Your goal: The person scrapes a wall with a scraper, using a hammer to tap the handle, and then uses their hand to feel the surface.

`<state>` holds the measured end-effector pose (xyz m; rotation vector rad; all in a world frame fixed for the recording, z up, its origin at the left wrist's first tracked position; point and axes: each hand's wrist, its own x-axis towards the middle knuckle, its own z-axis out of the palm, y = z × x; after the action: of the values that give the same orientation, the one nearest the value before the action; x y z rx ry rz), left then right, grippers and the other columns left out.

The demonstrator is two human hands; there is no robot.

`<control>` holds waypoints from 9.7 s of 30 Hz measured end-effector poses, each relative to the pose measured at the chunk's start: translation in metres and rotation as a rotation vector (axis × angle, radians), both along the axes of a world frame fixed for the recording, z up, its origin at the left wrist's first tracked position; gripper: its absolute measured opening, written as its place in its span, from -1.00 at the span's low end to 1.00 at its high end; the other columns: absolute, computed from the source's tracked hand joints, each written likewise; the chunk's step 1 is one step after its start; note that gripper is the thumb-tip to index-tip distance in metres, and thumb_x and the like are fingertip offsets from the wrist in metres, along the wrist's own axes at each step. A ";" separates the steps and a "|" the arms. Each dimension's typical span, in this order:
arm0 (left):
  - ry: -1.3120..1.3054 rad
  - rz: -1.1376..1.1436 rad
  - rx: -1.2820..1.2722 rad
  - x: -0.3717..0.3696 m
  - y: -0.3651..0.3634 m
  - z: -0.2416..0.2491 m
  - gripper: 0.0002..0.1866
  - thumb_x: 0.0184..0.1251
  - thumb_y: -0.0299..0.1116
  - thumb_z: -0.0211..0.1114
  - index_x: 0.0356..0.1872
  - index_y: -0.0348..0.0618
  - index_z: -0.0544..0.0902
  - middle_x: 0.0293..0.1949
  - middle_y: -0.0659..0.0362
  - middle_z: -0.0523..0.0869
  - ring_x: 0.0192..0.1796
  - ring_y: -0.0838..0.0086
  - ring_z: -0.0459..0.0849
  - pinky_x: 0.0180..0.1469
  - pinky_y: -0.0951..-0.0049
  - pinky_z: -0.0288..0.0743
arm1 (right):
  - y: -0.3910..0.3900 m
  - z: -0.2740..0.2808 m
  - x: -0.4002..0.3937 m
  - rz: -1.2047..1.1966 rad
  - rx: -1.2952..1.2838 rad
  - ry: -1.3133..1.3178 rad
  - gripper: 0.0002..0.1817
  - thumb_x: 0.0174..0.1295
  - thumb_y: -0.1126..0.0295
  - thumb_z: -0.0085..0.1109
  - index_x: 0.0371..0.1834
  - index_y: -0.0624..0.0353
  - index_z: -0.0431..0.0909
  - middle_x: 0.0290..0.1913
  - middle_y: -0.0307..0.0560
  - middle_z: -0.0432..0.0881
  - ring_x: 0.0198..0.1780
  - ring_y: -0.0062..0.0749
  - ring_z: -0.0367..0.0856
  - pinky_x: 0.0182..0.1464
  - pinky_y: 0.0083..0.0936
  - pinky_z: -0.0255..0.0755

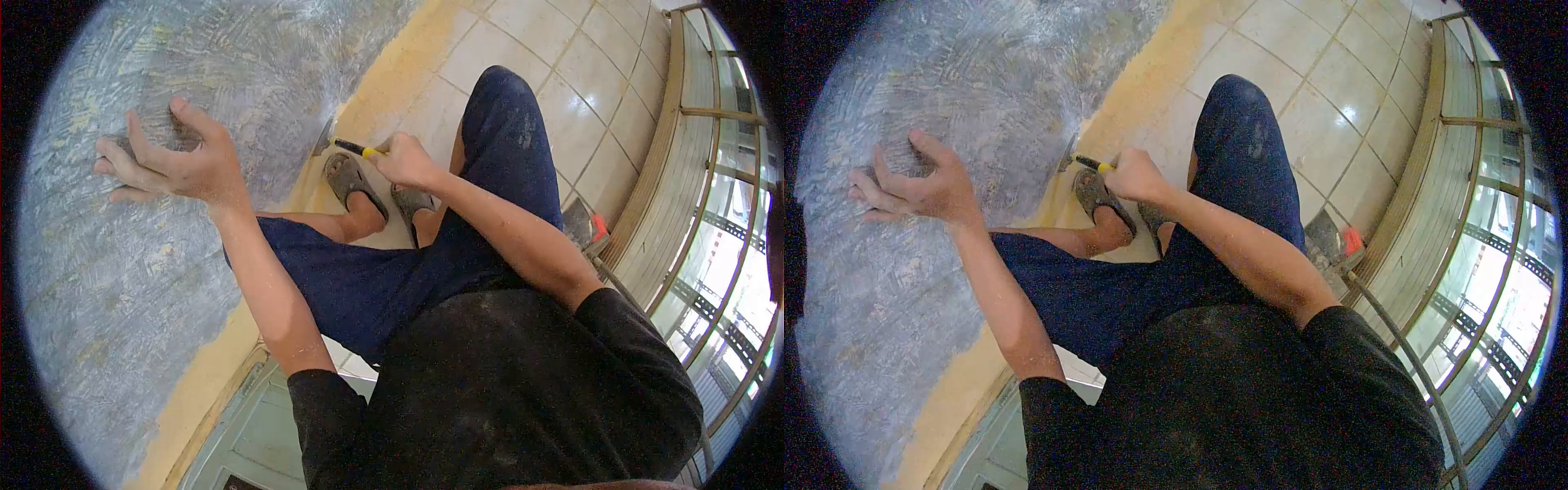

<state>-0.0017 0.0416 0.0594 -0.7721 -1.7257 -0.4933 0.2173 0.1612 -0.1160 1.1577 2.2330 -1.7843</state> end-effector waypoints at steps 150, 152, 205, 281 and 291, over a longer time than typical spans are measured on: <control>-0.013 -0.010 -0.026 0.017 0.004 -0.013 -0.57 0.36 -0.22 0.25 0.21 -0.08 0.54 0.42 -0.09 0.38 0.61 0.09 0.08 0.61 -0.05 -0.48 | 0.020 -0.078 -0.016 -0.091 -0.014 -0.146 -0.54 0.22 0.09 0.31 -0.53 0.37 0.70 -0.65 0.06 0.59 -0.60 -0.28 0.57 -0.49 -0.32 0.42; 0.004 0.001 -0.021 0.012 0.006 -0.014 -0.59 0.36 -0.23 0.24 0.19 -0.07 0.55 0.41 -0.09 0.38 0.60 0.13 0.09 0.62 0.01 -0.47 | 0.023 -0.057 -0.015 -0.080 -0.008 -0.146 -0.54 0.17 0.11 0.32 -0.62 0.38 0.67 -0.62 0.22 0.63 -0.51 -0.07 0.69 -0.33 -0.21 0.53; 0.007 0.011 -0.071 0.010 0.000 -0.015 -0.60 0.38 -0.23 0.25 0.20 -0.06 0.53 0.40 -0.10 0.39 0.59 0.13 0.13 0.62 0.04 -0.45 | 0.055 -0.033 0.006 -0.160 0.129 -0.054 -0.48 0.22 0.06 0.32 -0.63 0.37 0.64 -0.62 0.10 0.62 -0.58 -0.26 0.57 -0.48 -0.23 0.43; -1.419 -0.372 -0.874 0.043 0.079 -0.049 -0.63 0.40 -0.09 0.28 -0.01 -0.17 0.68 -0.41 0.03 0.74 -0.43 0.31 0.76 -0.27 0.31 0.56 | 0.137 -0.047 0.000 -0.082 0.120 -0.121 -0.59 0.17 0.15 0.29 -0.40 0.42 0.70 -0.30 0.39 0.70 -0.22 0.17 0.73 -0.12 -0.16 0.60; -1.534 -0.347 -0.877 0.050 0.073 -0.034 -0.66 0.41 -0.13 0.30 0.01 -0.17 0.68 -0.39 0.08 0.72 -0.44 0.43 0.76 -0.32 0.41 0.56 | 0.116 -0.033 0.003 -0.114 0.095 -0.025 -0.60 0.17 0.20 0.26 -0.37 0.46 0.68 -0.28 0.44 0.69 -0.21 0.18 0.74 -0.10 -0.14 0.59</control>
<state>0.0483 0.1144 0.0259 -1.5221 -3.3684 -0.6040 0.2200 0.2774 -0.1487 1.3435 2.3037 -1.7083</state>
